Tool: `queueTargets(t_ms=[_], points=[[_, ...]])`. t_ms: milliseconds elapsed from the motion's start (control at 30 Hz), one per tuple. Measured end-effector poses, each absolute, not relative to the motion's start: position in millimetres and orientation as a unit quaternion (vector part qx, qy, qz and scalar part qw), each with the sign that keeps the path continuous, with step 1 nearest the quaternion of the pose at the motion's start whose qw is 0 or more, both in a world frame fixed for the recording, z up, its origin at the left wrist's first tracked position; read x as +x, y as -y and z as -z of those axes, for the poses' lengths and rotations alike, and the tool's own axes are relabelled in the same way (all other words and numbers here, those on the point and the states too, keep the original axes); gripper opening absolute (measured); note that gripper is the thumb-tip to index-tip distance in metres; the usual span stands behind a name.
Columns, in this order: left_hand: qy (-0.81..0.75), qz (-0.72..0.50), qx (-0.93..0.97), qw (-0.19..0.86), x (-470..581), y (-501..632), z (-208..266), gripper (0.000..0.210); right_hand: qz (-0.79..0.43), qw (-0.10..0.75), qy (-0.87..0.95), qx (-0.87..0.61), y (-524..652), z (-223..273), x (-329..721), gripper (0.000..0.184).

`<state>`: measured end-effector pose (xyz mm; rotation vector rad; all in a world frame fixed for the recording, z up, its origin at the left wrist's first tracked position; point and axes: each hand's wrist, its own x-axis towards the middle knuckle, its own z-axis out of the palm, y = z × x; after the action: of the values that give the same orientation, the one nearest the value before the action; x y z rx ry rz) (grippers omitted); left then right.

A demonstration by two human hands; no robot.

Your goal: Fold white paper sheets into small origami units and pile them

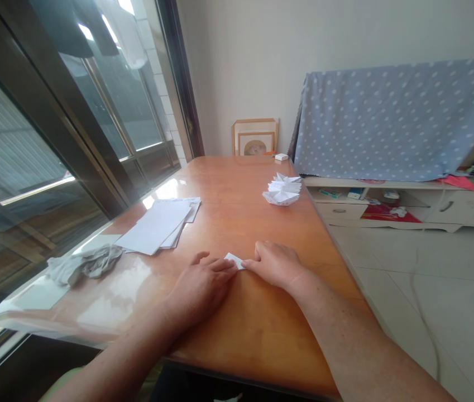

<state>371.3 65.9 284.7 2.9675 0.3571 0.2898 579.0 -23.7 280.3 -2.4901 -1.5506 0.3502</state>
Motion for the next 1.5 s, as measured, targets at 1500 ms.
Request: queueTargets(t_ms=[1500], points=[[-0.167, -0.155, 0.936, 0.267, 358, -126, -262, 0.026, -0.183, 0.157, 0.549, -0.8, -5, -263, 550, 0.058]])
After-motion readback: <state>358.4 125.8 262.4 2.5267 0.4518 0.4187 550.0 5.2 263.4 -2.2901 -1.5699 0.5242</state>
